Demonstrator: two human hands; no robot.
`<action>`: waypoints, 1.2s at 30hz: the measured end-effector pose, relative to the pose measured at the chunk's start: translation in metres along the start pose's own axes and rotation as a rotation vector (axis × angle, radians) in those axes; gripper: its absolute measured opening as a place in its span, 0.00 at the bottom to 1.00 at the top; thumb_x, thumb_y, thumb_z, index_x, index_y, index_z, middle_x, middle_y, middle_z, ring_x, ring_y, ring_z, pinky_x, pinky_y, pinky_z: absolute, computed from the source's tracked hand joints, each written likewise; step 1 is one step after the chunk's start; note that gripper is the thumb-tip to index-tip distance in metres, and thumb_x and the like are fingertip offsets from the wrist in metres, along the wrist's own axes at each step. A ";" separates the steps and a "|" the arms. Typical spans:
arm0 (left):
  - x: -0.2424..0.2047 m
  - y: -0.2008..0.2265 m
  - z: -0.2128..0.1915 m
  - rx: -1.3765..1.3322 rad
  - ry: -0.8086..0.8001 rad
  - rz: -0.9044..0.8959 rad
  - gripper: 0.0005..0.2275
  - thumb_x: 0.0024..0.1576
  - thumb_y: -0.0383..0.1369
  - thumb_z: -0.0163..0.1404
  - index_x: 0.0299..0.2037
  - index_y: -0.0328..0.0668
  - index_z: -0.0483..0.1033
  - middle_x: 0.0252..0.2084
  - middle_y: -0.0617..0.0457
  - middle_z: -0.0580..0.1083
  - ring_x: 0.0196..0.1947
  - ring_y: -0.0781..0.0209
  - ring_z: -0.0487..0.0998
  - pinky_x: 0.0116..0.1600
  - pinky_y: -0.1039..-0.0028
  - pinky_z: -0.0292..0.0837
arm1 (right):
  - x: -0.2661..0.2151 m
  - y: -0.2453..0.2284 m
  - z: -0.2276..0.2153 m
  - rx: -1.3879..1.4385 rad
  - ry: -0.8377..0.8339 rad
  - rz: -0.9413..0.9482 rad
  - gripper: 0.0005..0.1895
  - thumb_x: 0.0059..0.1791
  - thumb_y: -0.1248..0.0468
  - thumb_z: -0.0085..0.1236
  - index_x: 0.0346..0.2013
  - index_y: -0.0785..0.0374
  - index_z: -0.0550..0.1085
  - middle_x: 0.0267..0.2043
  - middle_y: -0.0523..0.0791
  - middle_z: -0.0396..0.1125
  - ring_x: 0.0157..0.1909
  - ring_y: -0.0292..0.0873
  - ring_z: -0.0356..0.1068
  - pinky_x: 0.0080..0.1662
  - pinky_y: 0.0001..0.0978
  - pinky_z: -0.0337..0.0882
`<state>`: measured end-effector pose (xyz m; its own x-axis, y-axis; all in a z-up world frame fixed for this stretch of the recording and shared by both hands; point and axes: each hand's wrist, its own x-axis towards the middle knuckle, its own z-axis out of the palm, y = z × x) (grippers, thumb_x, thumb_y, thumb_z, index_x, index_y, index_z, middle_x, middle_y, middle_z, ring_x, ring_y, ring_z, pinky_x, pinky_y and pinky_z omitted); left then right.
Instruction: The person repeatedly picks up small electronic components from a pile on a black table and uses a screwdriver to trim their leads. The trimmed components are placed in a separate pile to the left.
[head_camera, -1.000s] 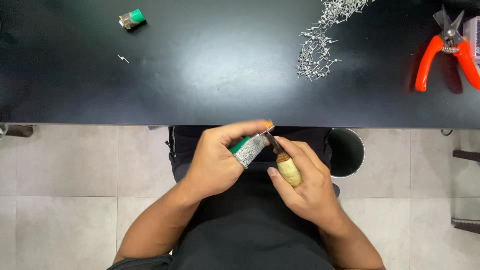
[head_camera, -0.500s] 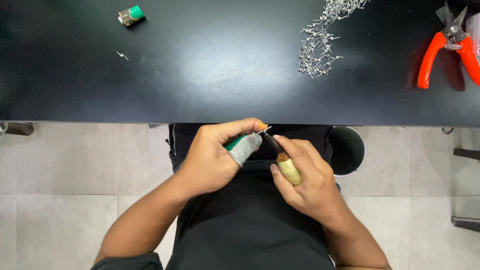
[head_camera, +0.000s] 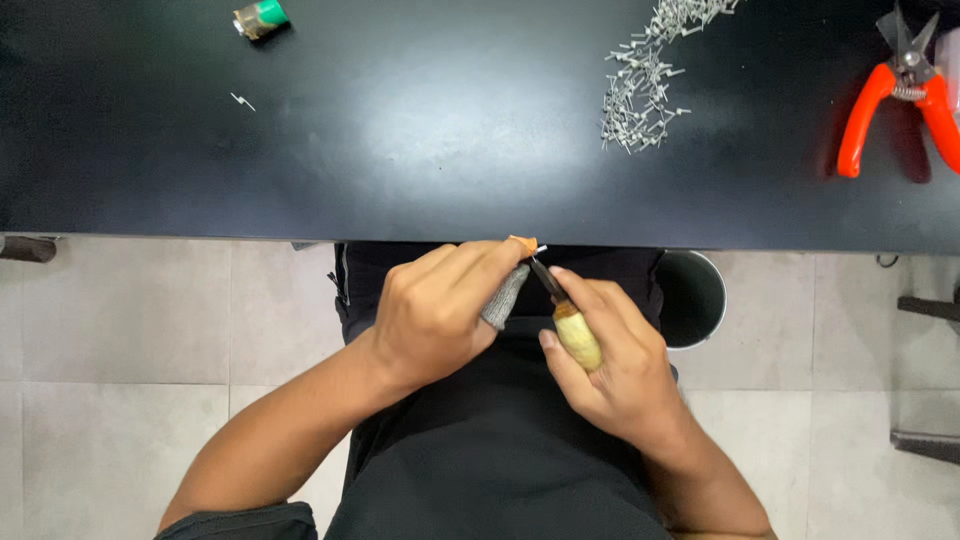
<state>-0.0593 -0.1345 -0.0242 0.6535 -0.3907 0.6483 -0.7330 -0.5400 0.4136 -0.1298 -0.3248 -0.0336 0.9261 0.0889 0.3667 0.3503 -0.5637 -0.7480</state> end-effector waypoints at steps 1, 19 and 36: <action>0.000 -0.001 0.001 -0.205 -0.028 -0.127 0.10 0.57 0.20 0.52 0.45 0.43 0.81 0.32 0.53 0.80 0.28 0.54 0.80 0.36 0.73 0.77 | -0.001 -0.001 0.000 -0.001 -0.001 0.009 0.24 0.46 0.68 0.62 0.57 0.71 0.75 0.42 0.53 0.73 0.42 0.53 0.77 0.45 0.43 0.77; 0.008 -0.007 -0.006 -0.654 -0.393 -0.656 0.11 0.55 0.25 0.54 0.47 0.45 0.83 0.45 0.59 0.83 0.45 0.75 0.80 0.50 0.83 0.74 | -0.010 -0.004 -0.002 0.052 -0.189 0.191 0.26 0.50 0.66 0.57 0.63 0.66 0.67 0.53 0.49 0.72 0.54 0.43 0.73 0.60 0.33 0.68; 0.020 -0.008 -0.019 -0.694 -0.463 -0.750 0.09 0.55 0.28 0.57 0.45 0.43 0.84 0.47 0.54 0.84 0.48 0.69 0.85 0.55 0.82 0.80 | -0.013 -0.013 -0.012 0.042 -0.364 0.273 0.27 0.49 0.63 0.58 0.63 0.61 0.68 0.55 0.45 0.71 0.54 0.42 0.73 0.56 0.31 0.68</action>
<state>-0.0438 -0.1239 -0.0019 0.8749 -0.4588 -0.1550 0.0239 -0.2788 0.9601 -0.1479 -0.3286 -0.0215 0.9716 0.2289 -0.0594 0.0852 -0.5732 -0.8150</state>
